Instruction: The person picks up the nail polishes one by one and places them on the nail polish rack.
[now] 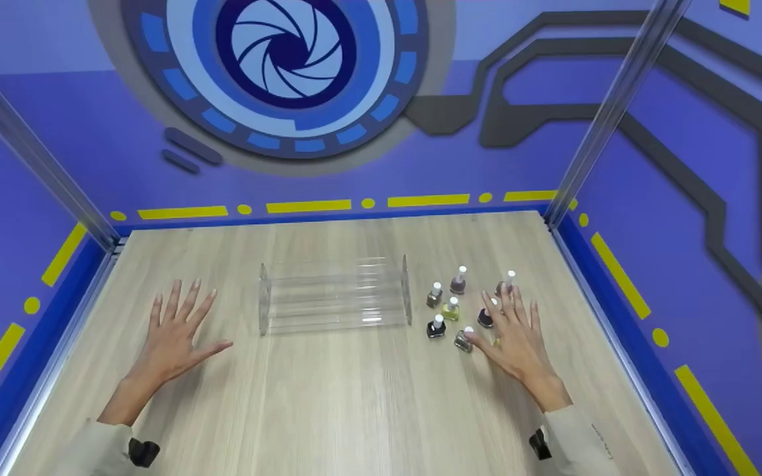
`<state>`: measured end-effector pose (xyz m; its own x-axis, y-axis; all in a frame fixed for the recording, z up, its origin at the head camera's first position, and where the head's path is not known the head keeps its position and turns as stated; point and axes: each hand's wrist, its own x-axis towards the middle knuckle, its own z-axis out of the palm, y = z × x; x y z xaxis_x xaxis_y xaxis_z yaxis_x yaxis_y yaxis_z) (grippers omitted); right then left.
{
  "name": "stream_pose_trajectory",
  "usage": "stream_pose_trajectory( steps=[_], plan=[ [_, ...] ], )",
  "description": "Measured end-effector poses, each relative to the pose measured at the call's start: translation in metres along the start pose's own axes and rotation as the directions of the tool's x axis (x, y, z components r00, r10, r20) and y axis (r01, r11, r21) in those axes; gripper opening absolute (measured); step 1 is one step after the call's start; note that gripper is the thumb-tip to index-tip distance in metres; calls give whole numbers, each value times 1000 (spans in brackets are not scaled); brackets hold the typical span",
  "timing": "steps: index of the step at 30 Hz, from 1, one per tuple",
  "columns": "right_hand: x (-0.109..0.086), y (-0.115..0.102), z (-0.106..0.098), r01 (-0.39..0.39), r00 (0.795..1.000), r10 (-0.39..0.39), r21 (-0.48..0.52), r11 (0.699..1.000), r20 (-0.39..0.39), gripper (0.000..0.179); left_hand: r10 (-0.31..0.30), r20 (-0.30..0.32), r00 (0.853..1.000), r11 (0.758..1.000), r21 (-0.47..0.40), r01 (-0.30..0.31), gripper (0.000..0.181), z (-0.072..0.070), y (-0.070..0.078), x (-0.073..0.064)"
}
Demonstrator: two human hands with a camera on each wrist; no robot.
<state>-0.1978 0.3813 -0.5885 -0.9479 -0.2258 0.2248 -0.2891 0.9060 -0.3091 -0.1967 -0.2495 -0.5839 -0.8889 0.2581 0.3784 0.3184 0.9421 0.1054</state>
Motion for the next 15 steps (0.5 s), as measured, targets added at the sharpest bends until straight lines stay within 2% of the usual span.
stream_pose_trajectory(
  steps=[8,15],
  plan=[
    [-1,0,0,-3,1000,3,43,999,0,84,-42,48,998,995,-85,46,97,10,9,2],
    [-1,-1,3,-15,1000,14,90,996,2,84,-66,59,996,976,-205,76,89,29,14,3]
  ],
)
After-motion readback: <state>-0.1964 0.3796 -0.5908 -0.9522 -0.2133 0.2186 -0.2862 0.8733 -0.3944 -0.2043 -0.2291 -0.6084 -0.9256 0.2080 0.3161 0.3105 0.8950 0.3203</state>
